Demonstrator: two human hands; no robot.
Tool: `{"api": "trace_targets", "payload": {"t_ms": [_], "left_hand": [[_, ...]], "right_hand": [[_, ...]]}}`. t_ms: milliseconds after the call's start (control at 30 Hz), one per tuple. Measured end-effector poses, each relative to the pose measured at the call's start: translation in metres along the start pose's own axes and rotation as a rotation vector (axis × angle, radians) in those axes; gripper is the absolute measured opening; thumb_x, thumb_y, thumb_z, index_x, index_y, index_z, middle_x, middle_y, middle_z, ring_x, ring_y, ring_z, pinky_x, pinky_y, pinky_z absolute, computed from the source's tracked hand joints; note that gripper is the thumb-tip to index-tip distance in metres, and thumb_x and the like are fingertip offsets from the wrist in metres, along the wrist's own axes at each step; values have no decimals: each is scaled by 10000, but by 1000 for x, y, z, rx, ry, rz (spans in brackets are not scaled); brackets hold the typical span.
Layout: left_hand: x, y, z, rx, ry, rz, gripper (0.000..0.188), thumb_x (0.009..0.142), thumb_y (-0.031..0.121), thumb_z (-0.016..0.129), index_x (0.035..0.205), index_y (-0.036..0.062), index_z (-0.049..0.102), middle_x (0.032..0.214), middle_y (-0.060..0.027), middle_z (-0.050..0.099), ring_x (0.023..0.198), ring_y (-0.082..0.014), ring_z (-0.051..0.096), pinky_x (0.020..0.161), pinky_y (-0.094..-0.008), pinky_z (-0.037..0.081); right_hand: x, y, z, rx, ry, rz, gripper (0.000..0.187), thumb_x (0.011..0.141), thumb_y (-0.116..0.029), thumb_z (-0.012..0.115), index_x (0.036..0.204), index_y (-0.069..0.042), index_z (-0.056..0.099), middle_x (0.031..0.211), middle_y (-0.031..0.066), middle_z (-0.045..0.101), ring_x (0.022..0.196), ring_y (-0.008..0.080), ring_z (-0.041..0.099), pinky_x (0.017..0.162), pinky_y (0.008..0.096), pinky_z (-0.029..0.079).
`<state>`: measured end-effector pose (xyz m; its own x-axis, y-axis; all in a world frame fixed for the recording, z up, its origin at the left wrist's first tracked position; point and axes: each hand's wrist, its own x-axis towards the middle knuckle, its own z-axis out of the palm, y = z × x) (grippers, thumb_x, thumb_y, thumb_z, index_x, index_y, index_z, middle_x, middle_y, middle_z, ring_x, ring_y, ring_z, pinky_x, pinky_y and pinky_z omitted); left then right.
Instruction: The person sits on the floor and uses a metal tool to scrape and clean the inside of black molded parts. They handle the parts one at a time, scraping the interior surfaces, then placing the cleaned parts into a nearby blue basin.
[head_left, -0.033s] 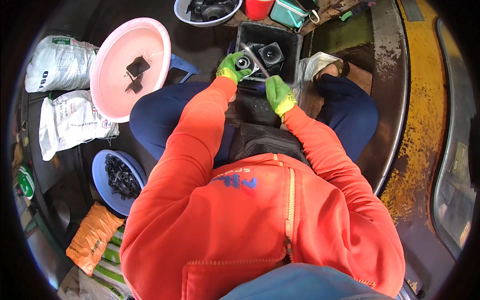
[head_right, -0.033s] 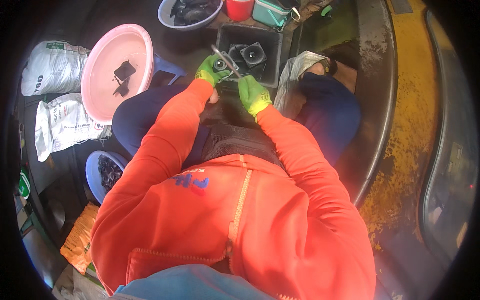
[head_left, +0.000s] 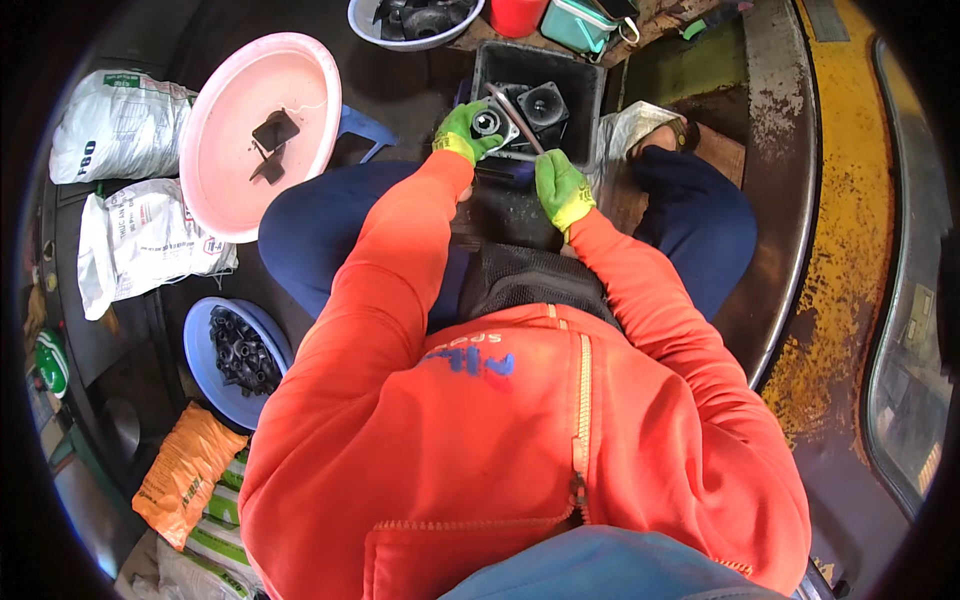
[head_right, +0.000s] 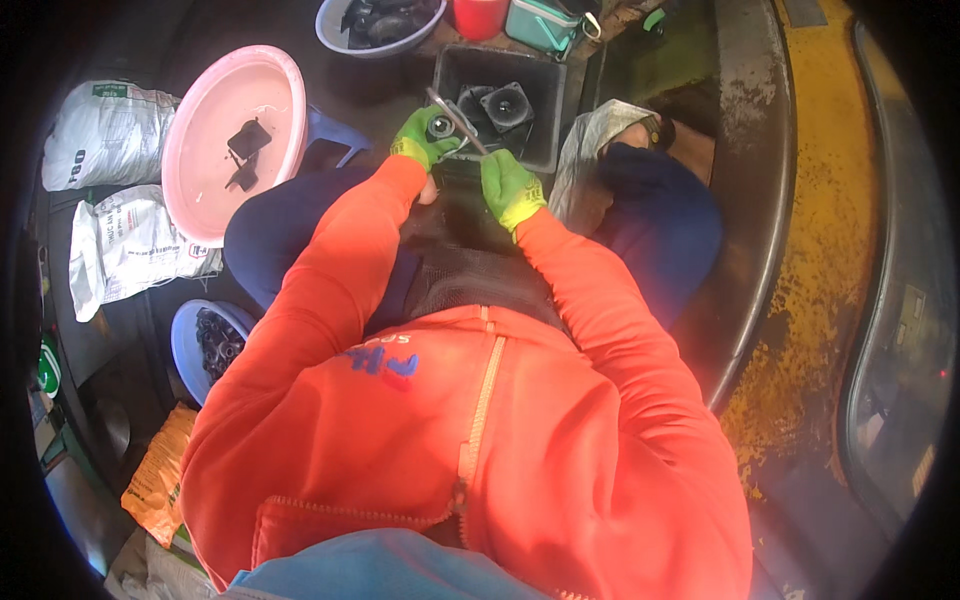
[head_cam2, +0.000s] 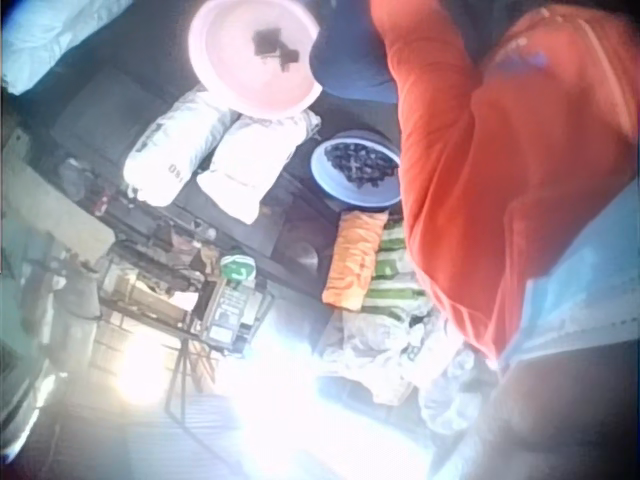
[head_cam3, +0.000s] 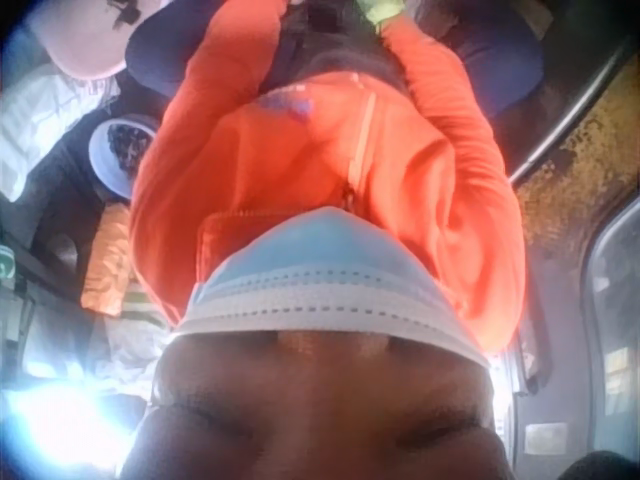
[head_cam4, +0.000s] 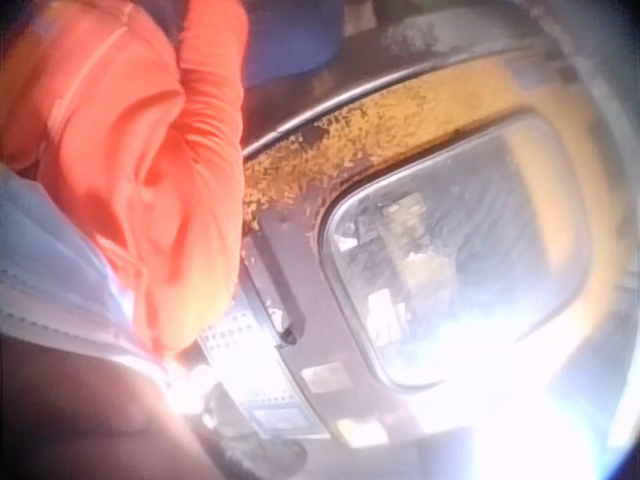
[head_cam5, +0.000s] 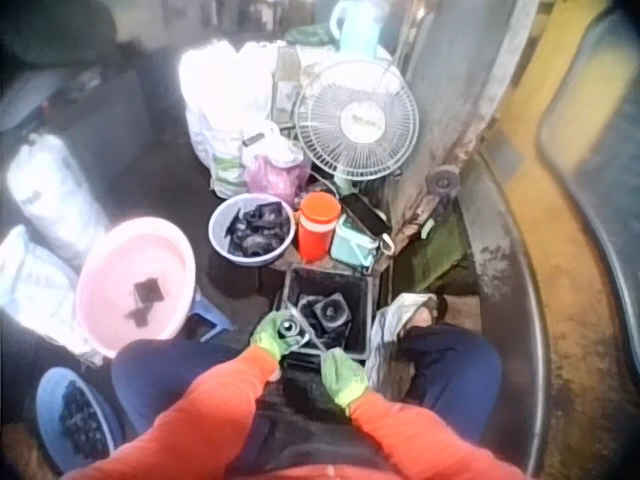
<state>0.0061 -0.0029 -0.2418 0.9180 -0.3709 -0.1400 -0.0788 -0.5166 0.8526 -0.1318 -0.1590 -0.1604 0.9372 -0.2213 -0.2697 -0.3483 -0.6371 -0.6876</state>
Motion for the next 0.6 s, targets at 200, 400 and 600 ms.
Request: {"api": "trace_targets", "payload": {"t_ms": [200,400,600], "left_hand": [[10,-8,3,-1,-43,76,604,646,110,817,1203,99,583,1097,-89,616,1038,-282,599,900,-352,471],[8,-10,4,52,50,168,607,650,100,830,1202,91,577,1172,-76,608,1048,-217,595,916,-330,466],[3,-4,1,147,68,151,622,654,179,847,1213,107,584,1182,-72,617,1074,-224,594,937,-337,452]], "right_hand": [[5,-2,-3,-94,-2,-40,412,970,-405,382,1053,-41,556,974,255,628,939,431,595,808,487,454],[4,-7,-7,-190,-121,163,369,973,-371,398,993,-42,565,949,262,617,928,443,578,781,477,443],[1,-2,0,-75,-91,50,428,972,-410,367,1035,-38,569,994,253,624,961,442,578,818,475,446]]}}
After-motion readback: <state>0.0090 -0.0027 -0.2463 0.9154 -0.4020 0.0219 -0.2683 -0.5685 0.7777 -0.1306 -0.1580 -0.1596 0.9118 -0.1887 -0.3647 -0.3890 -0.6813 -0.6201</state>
